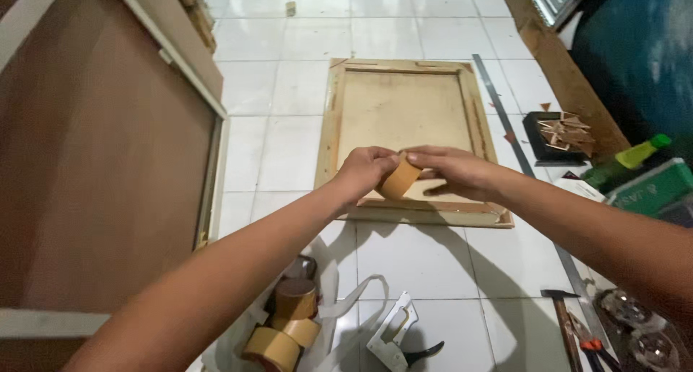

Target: The person uses a staple gun to attach a wooden frame to a board on the floor, then retrieves a roll of tape from a bag and cuts a piece with scissors. The person works on a single frame throughout the clip.

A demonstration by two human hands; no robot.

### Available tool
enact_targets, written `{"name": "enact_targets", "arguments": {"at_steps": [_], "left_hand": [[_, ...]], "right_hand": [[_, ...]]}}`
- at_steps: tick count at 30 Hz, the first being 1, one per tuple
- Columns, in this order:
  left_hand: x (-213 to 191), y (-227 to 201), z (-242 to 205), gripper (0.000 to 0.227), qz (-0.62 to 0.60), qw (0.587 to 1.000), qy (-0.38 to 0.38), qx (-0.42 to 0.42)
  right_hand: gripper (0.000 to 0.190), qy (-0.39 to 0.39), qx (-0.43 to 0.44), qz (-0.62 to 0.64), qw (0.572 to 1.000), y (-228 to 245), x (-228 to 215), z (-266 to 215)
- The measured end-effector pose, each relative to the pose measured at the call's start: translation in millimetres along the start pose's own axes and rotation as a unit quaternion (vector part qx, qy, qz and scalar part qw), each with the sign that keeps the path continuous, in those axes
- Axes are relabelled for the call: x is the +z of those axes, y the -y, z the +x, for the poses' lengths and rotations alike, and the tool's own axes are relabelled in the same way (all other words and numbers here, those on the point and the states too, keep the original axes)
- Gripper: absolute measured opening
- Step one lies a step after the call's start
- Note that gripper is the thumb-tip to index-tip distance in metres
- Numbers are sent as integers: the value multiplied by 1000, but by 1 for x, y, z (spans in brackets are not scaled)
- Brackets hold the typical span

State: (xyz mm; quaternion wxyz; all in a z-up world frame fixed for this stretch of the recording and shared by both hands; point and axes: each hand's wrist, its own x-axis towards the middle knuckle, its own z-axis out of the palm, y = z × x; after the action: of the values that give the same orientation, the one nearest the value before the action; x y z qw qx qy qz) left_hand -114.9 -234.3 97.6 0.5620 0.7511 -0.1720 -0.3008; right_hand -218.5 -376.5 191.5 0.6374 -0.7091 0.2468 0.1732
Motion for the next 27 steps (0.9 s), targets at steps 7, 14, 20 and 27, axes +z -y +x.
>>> {"name": "enact_targets", "arguments": {"at_steps": [7, 14, 20, 27], "left_hand": [[39, -26, 14, 21, -253, 967, 13, 20], [58, 4, 73, 27, -181, 976, 110, 42], [61, 15, 83, 26, -17, 959, 267, 88], [75, 73, 97, 28, -18, 936, 299, 186]], "right_hand": [[82, -44, -50, -20, 998, -2, -21, 8], [101, -96, 15, 121, 988, -38, -66, 54], [89, -58, 41, 145, 987, -89, -99, 66], [96, -57, -41, -184, 980, -83, -116, 31]]}}
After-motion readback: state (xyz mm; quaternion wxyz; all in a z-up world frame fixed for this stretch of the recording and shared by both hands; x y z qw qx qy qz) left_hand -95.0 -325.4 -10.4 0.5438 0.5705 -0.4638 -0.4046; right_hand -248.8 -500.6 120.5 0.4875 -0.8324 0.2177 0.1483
